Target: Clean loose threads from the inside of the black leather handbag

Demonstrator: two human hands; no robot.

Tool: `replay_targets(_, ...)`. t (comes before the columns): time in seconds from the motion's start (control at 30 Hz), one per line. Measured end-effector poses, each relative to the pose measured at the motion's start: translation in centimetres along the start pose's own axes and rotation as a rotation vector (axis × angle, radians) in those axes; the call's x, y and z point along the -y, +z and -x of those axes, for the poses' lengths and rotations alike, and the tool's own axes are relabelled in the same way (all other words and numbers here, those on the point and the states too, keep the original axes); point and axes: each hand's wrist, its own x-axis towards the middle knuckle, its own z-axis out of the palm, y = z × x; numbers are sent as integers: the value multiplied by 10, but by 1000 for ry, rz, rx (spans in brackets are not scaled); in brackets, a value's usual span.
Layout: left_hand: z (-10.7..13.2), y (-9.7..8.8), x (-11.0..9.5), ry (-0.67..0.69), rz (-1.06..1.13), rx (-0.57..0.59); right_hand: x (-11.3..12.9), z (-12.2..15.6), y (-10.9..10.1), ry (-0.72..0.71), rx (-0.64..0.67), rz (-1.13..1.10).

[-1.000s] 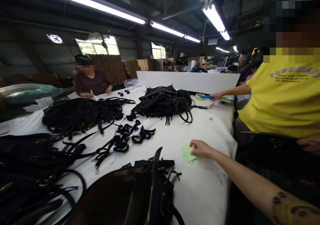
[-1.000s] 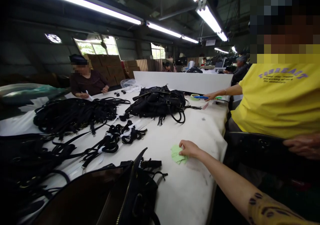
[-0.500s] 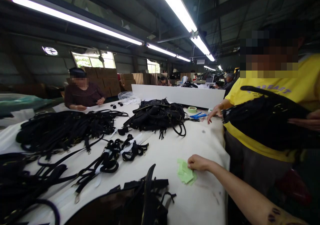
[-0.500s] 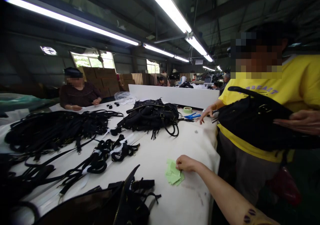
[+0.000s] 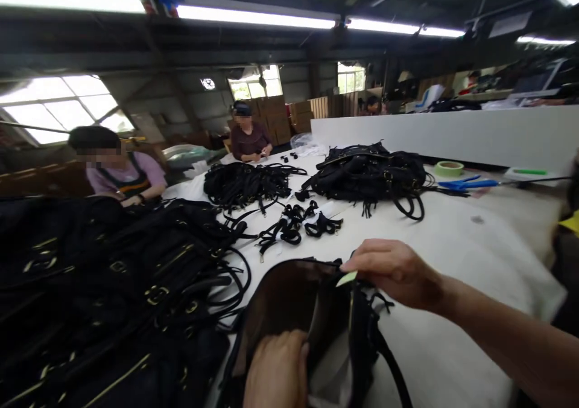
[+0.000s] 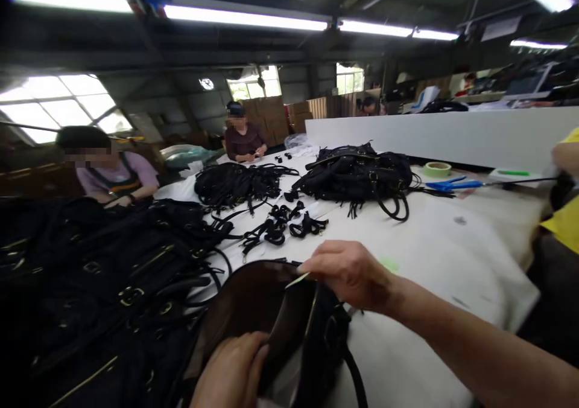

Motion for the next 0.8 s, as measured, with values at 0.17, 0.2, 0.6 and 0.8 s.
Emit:
replay_targets(0.17,0,-12,-11,-56,-17,57,20,-31,56,-68,363,243)
replay_targets(0.2,0,-11,-11,-52,-5,57,18,-31,58,-42,367,279)
replay_targets(0.6,-3,-11,-6,-34,77,93,-25,7,33,615,-65,-209)
replay_targets(0.8,1,-14,-5,-44,87,41,-73,18,23,950,-448,-263)
